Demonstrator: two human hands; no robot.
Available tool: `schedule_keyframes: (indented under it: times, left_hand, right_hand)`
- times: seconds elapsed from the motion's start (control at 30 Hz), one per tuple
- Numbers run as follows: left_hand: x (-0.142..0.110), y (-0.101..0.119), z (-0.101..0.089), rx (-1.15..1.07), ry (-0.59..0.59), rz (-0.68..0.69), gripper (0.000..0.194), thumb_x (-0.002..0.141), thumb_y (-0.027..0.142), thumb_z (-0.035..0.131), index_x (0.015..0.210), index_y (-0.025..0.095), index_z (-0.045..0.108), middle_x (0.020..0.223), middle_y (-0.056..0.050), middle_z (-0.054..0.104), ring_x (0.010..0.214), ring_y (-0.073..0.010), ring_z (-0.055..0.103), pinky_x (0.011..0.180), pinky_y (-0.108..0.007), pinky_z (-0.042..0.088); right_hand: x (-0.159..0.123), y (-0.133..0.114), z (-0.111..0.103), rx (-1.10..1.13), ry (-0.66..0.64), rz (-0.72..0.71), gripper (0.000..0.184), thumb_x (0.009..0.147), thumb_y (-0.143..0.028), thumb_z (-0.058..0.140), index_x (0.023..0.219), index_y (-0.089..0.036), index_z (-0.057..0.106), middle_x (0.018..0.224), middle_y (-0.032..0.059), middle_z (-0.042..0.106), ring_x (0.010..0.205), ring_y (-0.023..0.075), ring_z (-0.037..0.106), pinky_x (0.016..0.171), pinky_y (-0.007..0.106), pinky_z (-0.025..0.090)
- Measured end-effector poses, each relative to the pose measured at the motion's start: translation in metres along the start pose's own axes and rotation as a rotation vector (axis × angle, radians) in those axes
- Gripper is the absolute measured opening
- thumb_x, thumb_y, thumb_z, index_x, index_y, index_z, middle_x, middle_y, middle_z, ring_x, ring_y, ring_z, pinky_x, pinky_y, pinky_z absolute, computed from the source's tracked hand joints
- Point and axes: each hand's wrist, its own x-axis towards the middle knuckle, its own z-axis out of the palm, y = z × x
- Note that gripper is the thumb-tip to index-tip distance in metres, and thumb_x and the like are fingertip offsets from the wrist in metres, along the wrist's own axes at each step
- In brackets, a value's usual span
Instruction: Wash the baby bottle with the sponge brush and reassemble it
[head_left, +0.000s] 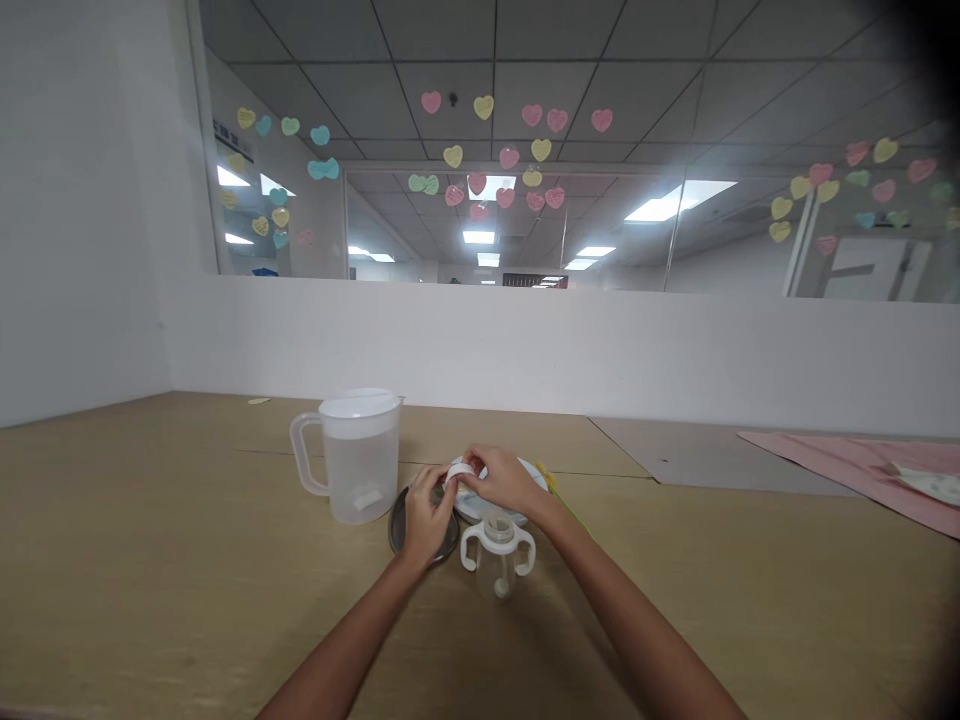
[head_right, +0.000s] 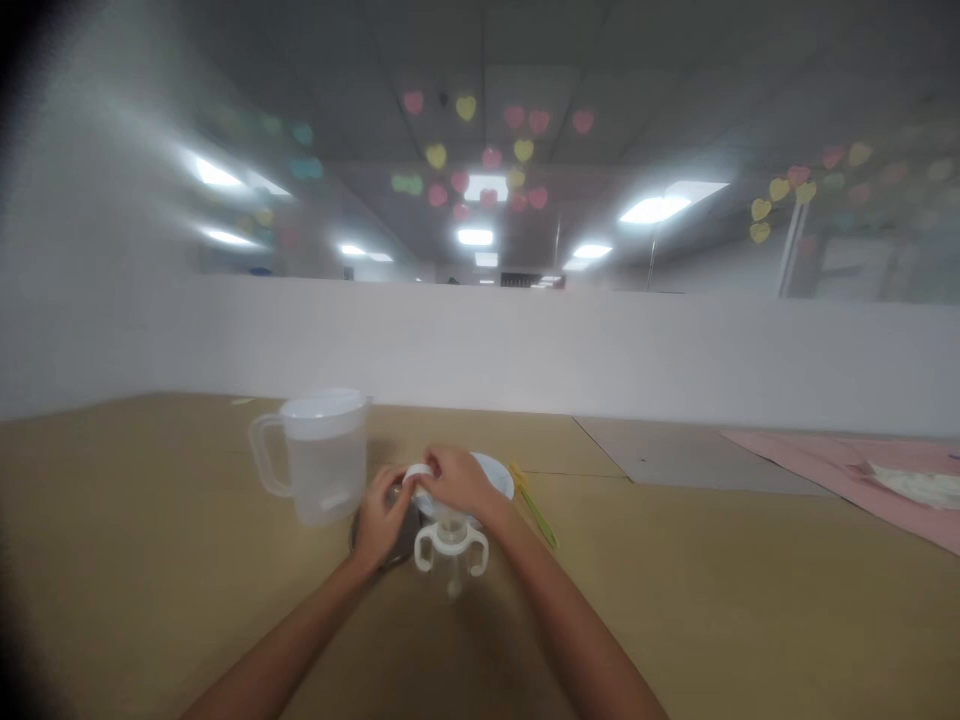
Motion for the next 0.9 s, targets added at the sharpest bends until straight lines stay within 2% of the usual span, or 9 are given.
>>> schedule_keyframes:
  times: [0.13,0.27,0.37,0.47,0.57,0.7,0.9]
  left_hand:
    - [-0.001,-0.001,0.003,0.094,0.005,0.01,0.014,0.078,0.026,0.045,0.078,0.017,0.056,0.073,-0.002,0.053,0.069,-0.0148,0.049,0.065,-0.024,0.037]
    - [-0.001,0.0,0.003,0.114,-0.019,-0.002,0.016,0.078,0.026,0.043,0.078,0.017,0.056,0.071,-0.002,0.052,0.064,-0.0138,0.047,0.059,-0.023,0.035]
    - [0.0,0.004,-0.001,0.107,-0.044,0.038,0.02,0.08,0.027,0.042,0.083,0.017,0.059,0.075,-0.003,0.055,0.067,-0.0144,0.049,0.063,-0.024,0.037]
    - [0.0,0.007,-0.002,0.014,-0.062,0.051,0.025,0.082,0.03,0.041,0.096,0.019,0.059,0.089,-0.005,0.058,0.083,-0.0163,0.052,0.075,-0.026,0.039]
    - [-0.001,0.003,0.003,-0.148,-0.044,-0.066,0.031,0.081,0.035,0.045,0.106,0.02,0.055,0.102,-0.006,0.057,0.093,-0.017,0.053,0.08,-0.028,0.041]
    - [-0.002,-0.004,0.011,-0.324,-0.03,-0.24,0.033,0.079,0.038,0.049,0.104,0.018,0.055,0.101,-0.006,0.06,0.086,-0.0154,0.057,0.076,-0.027,0.045]
    - [0.0,-0.003,0.01,-0.273,-0.008,-0.164,0.026,0.078,0.034,0.05,0.095,0.017,0.059,0.093,-0.006,0.061,0.086,-0.015,0.057,0.078,-0.026,0.045]
  right_hand:
    - [-0.002,-0.004,0.0,-0.136,-0.027,-0.07,0.006,0.073,-0.022,0.051,0.076,-0.018,0.052,0.07,0.0003,0.056,0.063,0.0114,0.046,0.056,0.021,0.027]
    - [-0.003,-0.007,0.0,-0.248,-0.031,-0.094,0.005,0.072,-0.02,0.049,0.075,-0.018,0.051,0.066,0.0006,0.054,0.059,0.0118,0.043,0.052,0.022,0.022]
    - [-0.003,-0.009,0.0,-0.264,-0.021,-0.079,0.006,0.072,-0.023,0.049,0.075,-0.018,0.051,0.065,0.001,0.054,0.058,0.0119,0.043,0.052,0.022,0.021]
    - [-0.002,-0.008,0.001,-0.24,0.017,-0.049,0.008,0.073,-0.024,0.049,0.075,-0.017,0.051,0.064,0.0008,0.054,0.057,0.0115,0.044,0.052,0.021,0.024]
    - [0.001,0.0,0.002,-0.162,0.059,0.002,0.009,0.076,-0.022,0.046,0.081,-0.017,0.052,0.065,0.0005,0.055,0.058,0.011,0.047,0.054,0.021,0.027]
    - [0.002,0.013,0.004,-0.071,0.024,0.037,0.021,0.079,-0.027,0.047,0.097,-0.018,0.053,0.069,0.0005,0.059,0.06,0.0112,0.051,0.057,0.02,0.031]
    - [0.001,0.009,0.005,-0.183,-0.006,0.0,0.019,0.08,-0.034,0.047,0.083,-0.018,0.057,0.07,0.0017,0.06,0.062,0.0115,0.051,0.056,0.021,0.029]
